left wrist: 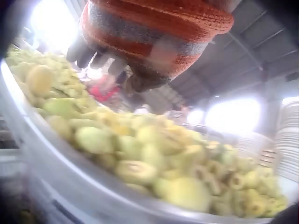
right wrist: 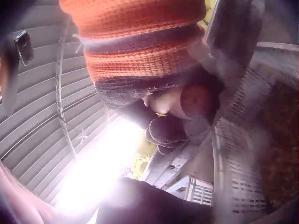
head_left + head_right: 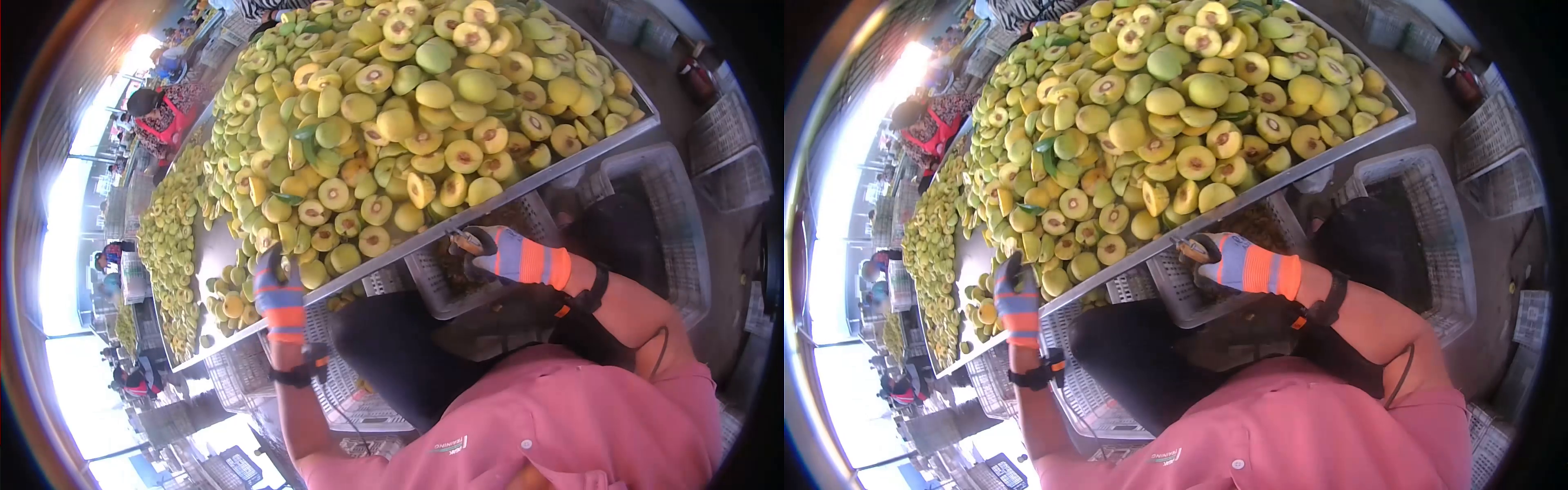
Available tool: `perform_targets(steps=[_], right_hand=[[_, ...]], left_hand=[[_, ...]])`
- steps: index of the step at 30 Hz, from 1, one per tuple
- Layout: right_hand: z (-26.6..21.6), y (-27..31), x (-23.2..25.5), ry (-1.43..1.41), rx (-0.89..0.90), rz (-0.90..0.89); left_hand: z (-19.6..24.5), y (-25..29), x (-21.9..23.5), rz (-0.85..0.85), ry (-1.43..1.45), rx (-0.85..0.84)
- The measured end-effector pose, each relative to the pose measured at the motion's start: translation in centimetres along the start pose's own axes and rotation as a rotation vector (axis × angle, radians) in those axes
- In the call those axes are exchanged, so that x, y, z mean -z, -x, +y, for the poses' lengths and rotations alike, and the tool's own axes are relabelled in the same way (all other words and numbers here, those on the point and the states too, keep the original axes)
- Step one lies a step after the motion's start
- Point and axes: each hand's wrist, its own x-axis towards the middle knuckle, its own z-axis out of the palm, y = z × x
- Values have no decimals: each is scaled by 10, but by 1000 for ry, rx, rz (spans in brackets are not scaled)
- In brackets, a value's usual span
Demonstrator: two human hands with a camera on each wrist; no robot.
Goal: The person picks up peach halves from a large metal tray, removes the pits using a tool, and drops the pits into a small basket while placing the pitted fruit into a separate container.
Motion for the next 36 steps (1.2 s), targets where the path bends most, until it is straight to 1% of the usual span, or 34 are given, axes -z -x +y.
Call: perform_targets(steps=[2, 4, 5, 6, 8, 9, 10, 12, 13, 16, 17, 19, 20, 22, 24, 25, 26, 28, 29, 31, 32, 33, 34, 36], right_hand=[[16, -2, 6, -32, 168, 26], [-5, 9, 17, 279, 58, 107], [-12, 14, 22, 432, -4, 150], [-7, 15, 25, 439, 69, 162], [8, 12, 30, 456, 216, 187], [8, 15, 30, 480, 232, 201], [6, 17, 32, 469, 221, 198], [2, 22, 35, 448, 201, 183], [11, 18, 34, 489, 168, 210], [8, 16, 38, 247, 173, 233], [26, 6, 34, 199, 208, 304], [26, -2, 33, -41, 177, 307], [25, -5, 34, -161, 158, 308], [-6, 15, 45, -322, -11, 155], [-20, 24, 52, -249, -54, 82], [-6, 17, 53, -269, -27, -42], [6, 11, 48, -323, 1, -58], [8, 5, 42, -427, 60, -93], [10, 7, 41, -467, 64, -63], [-13, 20, 38, -545, 78, -10], [-13, 18, 33, -568, 73, 46], [-11, 15, 28, -593, 66, 104], [-7, 12, 23, -618, 58, 162], [-1, 4, 14, -561, 203, 192]], left_hand=[[62, -1, -36, -202, -103, -227], [122, -7, -75, -347, -187, -195], [124, -13, -103, -384, -278, -214], [122, -17, -131, -420, -369, -235], [139, -19, -166, -472, -506, -134], [144, -19, -176, -497, -577, -83], [144, -21, -181, -485, -559, -55], [142, -25, -184, -460, -525, 7], [142, -25, -183, -486, -517, 27], [124, -13, -181, -332, -320, -81], [119, -9, -178, -309, -216, -105], [132, 1, -158, -266, -5, -156], [142, 9, -147, -277, 83, -195], [170, 25, -123, -298, 263, -263], [181, 33, -111, -317, 207, -506], [184, 37, -107, -323, 180, -627], [185, 40, -104, -335, 183, -646], [186, 45, -98, -355, 188, -684], [189, 46, -96, -301, 179, -661], [175, 50, -102, -199, 442, -452], [167, 52, -106, -149, 570, -344], [167, 56, -110, -115, 893, -131], [165, 55, -109, -148, 677, -153], [164, 55, -105, -198, 244, -186]])
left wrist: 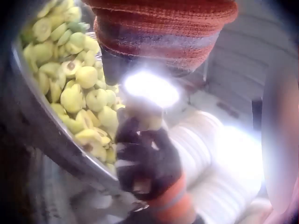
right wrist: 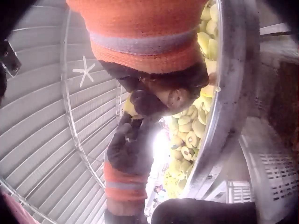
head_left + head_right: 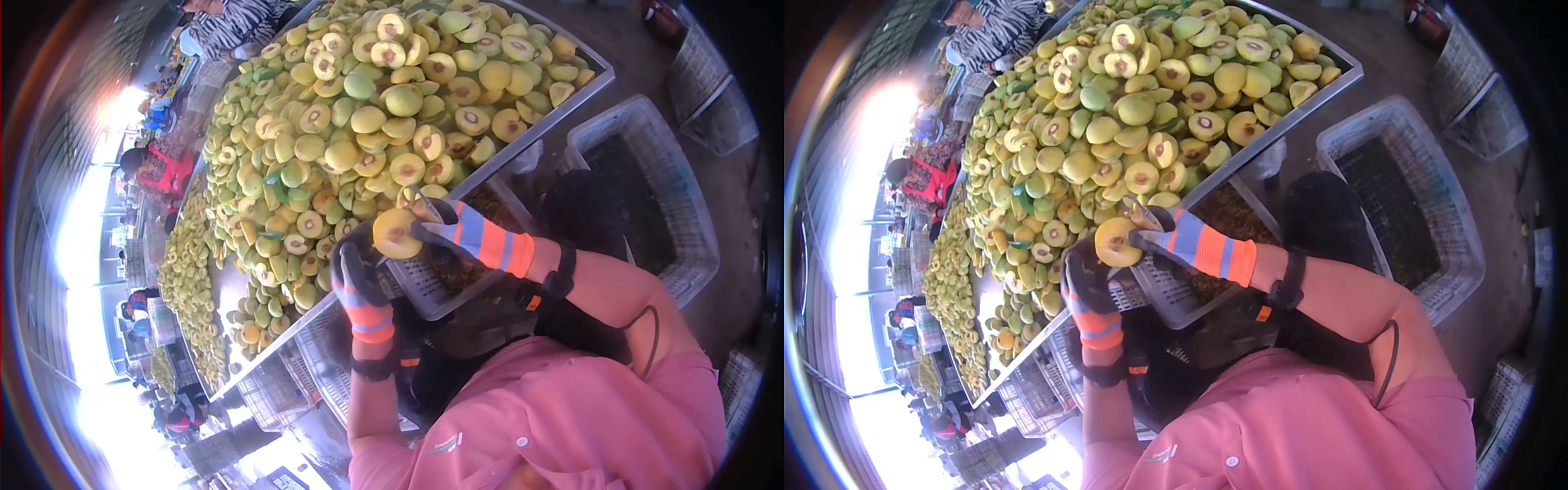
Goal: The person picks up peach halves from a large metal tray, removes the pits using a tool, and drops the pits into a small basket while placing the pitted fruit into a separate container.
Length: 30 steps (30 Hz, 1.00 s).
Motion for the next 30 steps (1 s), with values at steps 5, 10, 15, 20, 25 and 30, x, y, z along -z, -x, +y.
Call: perform_targets(steps=[5, 10, 15, 20, 25, 30], right_hand=[[-9, 7, -10, -163, -62, 9], [-8, 4, -11, -251, -215, 27], [-7, 0, -5, -120, -122, -58], [3, -4, -9, -20, -44, -117], [-22, 6, -14, -36, -266, -50], [21, -1, -25, -364, -164, 33]], left_hand=[[-9, 3, -47, 101, 609, 50], [-13, 6, -67, 130, 479, -57], [-2, -7, -32, -61, 591, 43], [-16, 2, -30, -56, 312, 19], [-2, 2, -42, -10, 954, 152], [-3, 10, -56, 135, 1007, 161]])
